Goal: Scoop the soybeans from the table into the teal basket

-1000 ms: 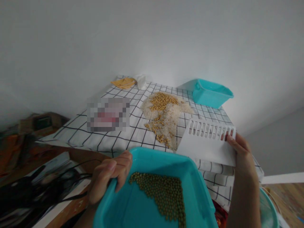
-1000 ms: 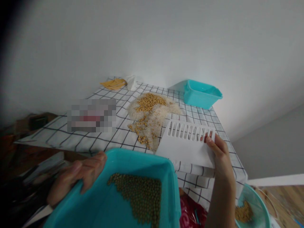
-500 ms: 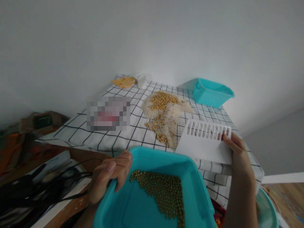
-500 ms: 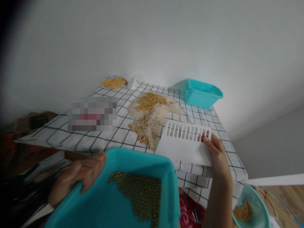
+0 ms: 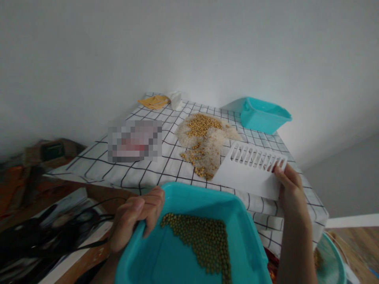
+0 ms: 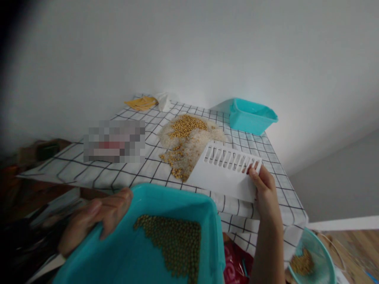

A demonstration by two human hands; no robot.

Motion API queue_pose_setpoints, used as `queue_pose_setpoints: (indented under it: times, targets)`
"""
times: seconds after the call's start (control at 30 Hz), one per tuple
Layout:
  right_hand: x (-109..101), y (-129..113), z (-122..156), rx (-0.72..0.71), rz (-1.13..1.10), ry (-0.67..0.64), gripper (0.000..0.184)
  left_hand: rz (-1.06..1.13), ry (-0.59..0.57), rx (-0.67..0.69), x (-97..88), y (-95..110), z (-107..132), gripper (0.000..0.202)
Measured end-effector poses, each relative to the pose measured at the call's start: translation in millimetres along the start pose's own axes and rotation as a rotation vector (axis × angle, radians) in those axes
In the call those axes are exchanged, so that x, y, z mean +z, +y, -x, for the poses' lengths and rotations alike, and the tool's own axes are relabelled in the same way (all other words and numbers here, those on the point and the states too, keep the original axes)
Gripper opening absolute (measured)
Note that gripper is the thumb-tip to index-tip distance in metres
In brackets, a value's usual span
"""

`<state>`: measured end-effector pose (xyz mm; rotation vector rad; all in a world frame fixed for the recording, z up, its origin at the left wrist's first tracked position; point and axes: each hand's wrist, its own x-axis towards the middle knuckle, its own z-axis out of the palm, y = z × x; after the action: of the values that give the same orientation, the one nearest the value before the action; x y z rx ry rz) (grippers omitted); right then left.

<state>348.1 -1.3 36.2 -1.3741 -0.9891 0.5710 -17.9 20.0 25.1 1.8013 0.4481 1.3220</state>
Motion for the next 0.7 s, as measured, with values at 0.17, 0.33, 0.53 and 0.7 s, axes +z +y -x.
queue_pose_setpoints:
  times: [0.17, 0.33, 0.53, 0.7]
  targets:
    - [6, 4, -2, -0.032, 0.024, -0.016, 0.023, 0.022, 0.006, -0.011, -0.7, -1, 0, 0.063]
    - [6, 4, -5, -0.115, -0.092, 0.098, 0.018, 0.041, -0.024, -0.017, -2.5, 0, -1, 0.061]
    - [-15, 6, -4, -0.103, -0.089, 0.237, 0.023, 0.053, -0.047, -0.035, -6.4, -5, -2, 0.061]
    - [-27, 3, 5, 0.049, -0.026, 0.307, 0.032, 0.048, -0.048, -0.015, -6.0, -5, -6, 0.061]
